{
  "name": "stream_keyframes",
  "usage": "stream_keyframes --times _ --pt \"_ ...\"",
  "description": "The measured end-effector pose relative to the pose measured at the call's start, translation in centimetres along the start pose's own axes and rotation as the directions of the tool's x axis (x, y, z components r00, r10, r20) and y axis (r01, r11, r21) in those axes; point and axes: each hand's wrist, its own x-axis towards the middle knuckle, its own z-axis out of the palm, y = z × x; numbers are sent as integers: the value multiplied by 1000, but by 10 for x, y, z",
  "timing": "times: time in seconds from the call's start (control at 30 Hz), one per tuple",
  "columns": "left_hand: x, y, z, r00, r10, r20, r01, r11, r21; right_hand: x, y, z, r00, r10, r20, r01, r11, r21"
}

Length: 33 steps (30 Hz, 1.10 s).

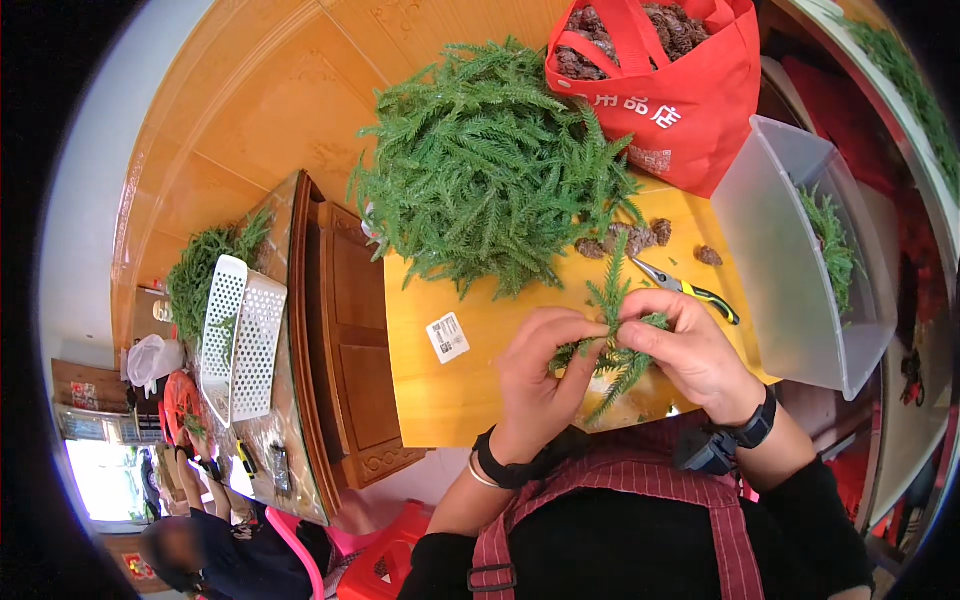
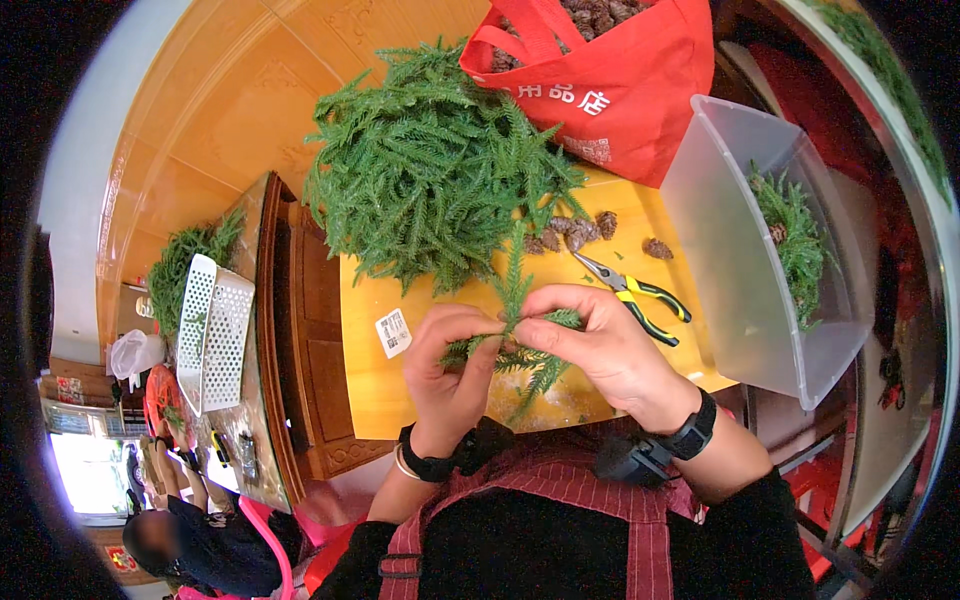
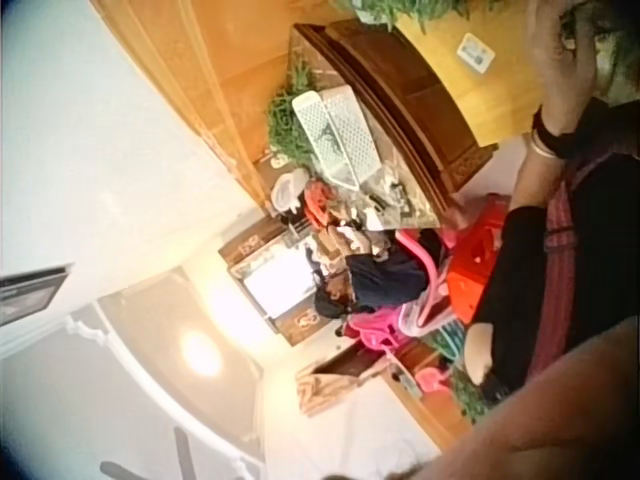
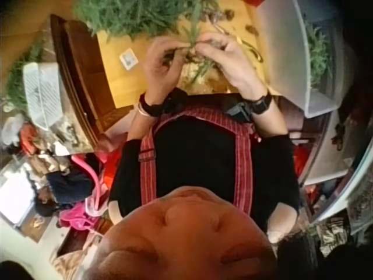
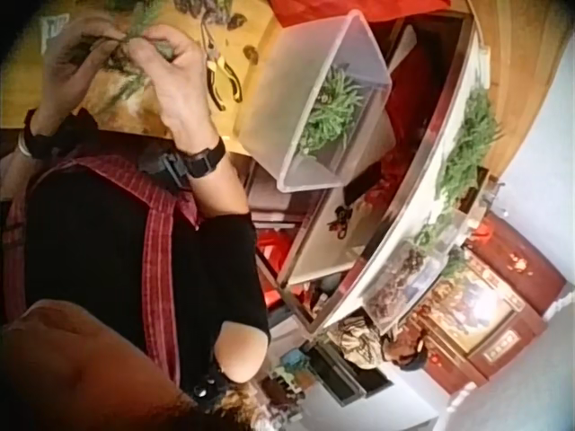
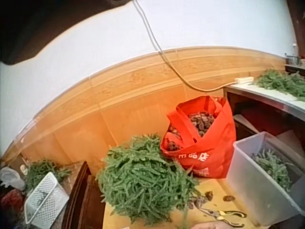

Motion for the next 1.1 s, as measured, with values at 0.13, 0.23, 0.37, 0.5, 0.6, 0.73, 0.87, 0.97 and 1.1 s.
stream_keyframes --times 0.13,0.23,0.37,0.5,0.6,0.73,0.87,0.97,1.1 --pt "-3 -5 1 1000 -31 4 31 999 -26 1 1 5 995 -94 -24 90 989 -121" --pt "-5 2 5 977 -215 -6 210 961 -180 1 2 5 977 -213 -21 203 954 -222" --pt "-5 3 8 929 -371 3 347 865 -362 2 5 -4 874 -479 86 428 672 -605" --pt "-6 -3 5 811 -569 135 545 651 -528 4 2 -3 789 -571 227 518 419 -746" --pt "-1 0 6 837 -533 120 507 676 -535 8 6 6 821 -566 76 460 576 -676" --pt "0 7 6 868 -481 121 471 723 -506 8 6 -4 840 -534 101 463 605 -648" --pt "0 6 6 884 -453 114 454 773 -443 5 3 0 900 -435 29 366 716 -594" --pt "1 7 5 872 -477 111 475 767 -432 5 3 -2 895 -442 58 389 711 -586" --pt "1 4 6 853 -503 137 507 739 -444 7 7 -7 855 -505 118 466 648 -603"
